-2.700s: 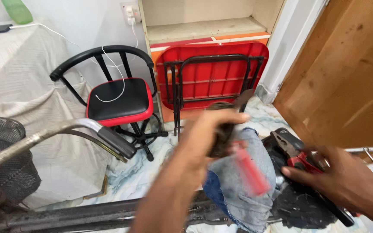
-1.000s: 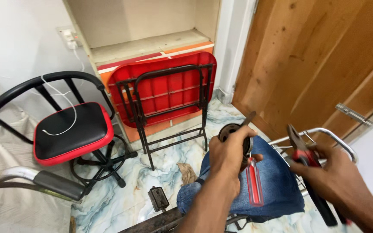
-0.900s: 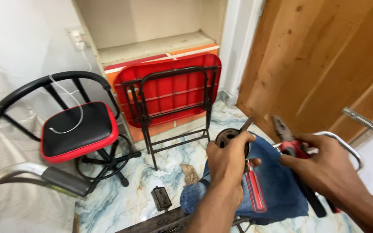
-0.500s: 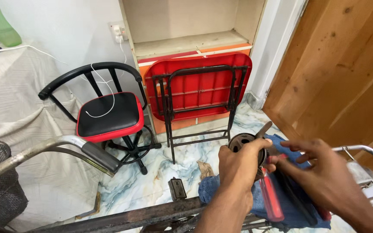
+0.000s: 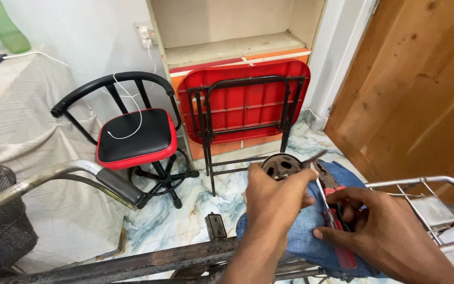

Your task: The person uses a screwdriver to adjust a component on the bicycle handlebar, then moves to the rear wheel to adjust the chain tension and pedal mechanism using pliers and their hands.

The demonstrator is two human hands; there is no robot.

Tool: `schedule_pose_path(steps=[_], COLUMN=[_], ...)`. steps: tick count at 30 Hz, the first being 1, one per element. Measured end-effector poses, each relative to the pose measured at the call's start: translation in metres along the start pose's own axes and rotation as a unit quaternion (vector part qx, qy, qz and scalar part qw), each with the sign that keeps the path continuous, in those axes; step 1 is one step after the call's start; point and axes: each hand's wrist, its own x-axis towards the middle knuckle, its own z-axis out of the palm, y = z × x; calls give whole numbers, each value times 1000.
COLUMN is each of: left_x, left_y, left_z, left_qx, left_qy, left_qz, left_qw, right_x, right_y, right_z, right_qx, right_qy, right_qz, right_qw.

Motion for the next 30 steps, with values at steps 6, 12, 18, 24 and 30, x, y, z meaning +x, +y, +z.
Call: schedule_pose_path(steps=[6, 12, 18, 24, 30], left_x=[-7, -11, -16, -51, -74], left_y=[4, 8, 24, 48, 75], left_z=[-23, -62, -140, -219, -312], left_qx=[-71, -150, -227, 142, 218], left_qy=[-19, -72, -177, 113, 99], left_qz=[50, 104, 202, 333, 339], left_qw=[996, 981, 936, 925, 910], right_x=[17, 60, 57, 21, -24], right_y=[0, -29, -121, -222, -313], right_z=[2, 1, 6, 36, 70], right_qx=[59, 474, 451, 366, 349], right_qy=[16, -163, -350, -319, -320], right_qz=[-24, -151, -300, -262, -311], right_qw=[998, 852, 765, 834, 824])
